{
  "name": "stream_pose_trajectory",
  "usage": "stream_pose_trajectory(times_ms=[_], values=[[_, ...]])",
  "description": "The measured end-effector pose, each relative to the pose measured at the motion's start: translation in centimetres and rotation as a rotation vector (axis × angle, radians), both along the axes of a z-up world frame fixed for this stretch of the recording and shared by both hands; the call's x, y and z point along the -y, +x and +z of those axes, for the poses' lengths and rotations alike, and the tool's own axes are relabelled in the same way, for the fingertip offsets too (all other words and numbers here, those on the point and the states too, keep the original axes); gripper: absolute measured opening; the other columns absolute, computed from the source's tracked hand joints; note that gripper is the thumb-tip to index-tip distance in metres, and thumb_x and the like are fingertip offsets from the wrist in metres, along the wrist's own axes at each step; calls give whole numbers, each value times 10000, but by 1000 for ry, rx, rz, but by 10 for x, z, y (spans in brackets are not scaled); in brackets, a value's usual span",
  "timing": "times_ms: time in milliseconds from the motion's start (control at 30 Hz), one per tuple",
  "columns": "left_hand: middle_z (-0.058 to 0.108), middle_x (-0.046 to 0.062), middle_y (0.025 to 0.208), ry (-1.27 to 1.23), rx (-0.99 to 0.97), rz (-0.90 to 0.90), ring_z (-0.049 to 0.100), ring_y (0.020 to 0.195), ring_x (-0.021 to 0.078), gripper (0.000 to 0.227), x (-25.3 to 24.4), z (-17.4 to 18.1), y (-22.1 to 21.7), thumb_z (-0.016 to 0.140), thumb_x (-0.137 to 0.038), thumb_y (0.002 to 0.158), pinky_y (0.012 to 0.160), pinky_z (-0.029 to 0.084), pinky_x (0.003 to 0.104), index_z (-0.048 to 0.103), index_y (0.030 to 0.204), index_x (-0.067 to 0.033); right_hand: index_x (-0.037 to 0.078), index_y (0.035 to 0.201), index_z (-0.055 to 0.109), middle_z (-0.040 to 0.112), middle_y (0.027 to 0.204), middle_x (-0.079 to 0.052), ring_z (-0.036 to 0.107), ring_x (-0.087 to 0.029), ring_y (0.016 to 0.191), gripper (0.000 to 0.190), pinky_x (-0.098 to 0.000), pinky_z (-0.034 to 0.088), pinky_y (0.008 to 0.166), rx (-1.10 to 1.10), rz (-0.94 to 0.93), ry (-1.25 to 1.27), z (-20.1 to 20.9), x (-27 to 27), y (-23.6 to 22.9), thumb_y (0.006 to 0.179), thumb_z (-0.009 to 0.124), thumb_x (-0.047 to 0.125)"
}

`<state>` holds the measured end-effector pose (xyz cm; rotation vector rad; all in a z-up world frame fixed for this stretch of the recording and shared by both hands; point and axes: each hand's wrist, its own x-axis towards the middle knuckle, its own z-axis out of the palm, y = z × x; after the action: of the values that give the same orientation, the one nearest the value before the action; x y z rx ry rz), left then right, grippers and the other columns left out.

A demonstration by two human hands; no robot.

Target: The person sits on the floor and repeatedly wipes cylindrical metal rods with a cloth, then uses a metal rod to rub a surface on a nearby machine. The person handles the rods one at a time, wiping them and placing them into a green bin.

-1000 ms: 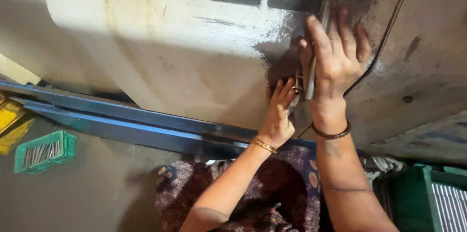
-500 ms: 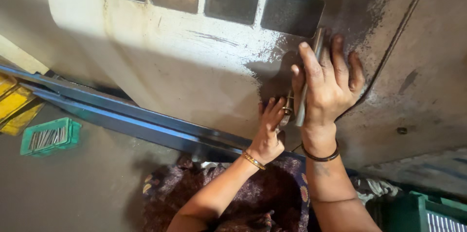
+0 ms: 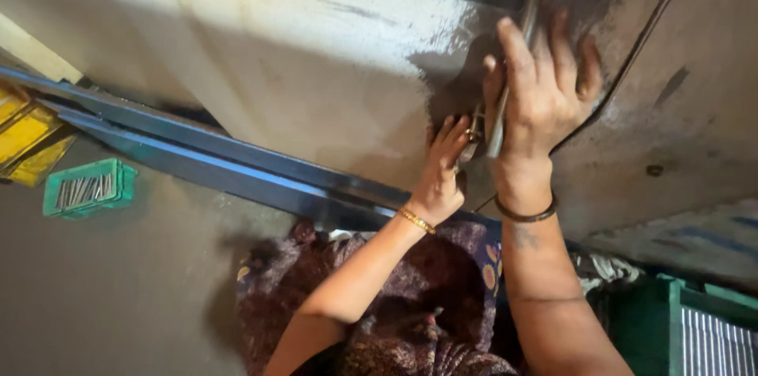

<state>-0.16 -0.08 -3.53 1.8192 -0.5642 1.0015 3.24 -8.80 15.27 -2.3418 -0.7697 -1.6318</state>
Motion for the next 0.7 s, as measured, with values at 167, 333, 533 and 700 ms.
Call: stream_pose_trajectory(times_ms=[167,333,533,700], values=[[317,131,1678,-2,4,12,326,1573,402,884,-1,6,-2,482,195,823,1334,205,571,251,1597,-164,115,1411,671,732,1295,-178,613,-326,1357,322,-494,348,1200,44,6,-11,3,-2,-1,1099,611,166],[450,140,1519,-38,0,32,471,1382,392,837,2,1,-1,488,206,791,1232,381,478,349,1548,-122,96,1344,687,742,1298,-198,624,-329,1320,271,-504,365,1173,71,6,-19,3,-2,-1,1083,635,146],[530,134,1387,-80,-68,-115,537,1266,372,843,4,-13,8,477,232,790,1093,457,423,359,1560,-91,113,1378,695,747,1270,-173,624,-328,1339,297,-502,353,1176,118,-4,-22,0,-5,4,1090,650,169],[496,179,1489,-103,-40,-162,526,1338,384,827,5,-20,10,503,217,774,1157,454,435,350,1535,-66,116,1366,705,747,1278,-195,631,-322,1325,266,-489,355,1177,141,-46,-42,-3,-5,7,1124,634,197]])
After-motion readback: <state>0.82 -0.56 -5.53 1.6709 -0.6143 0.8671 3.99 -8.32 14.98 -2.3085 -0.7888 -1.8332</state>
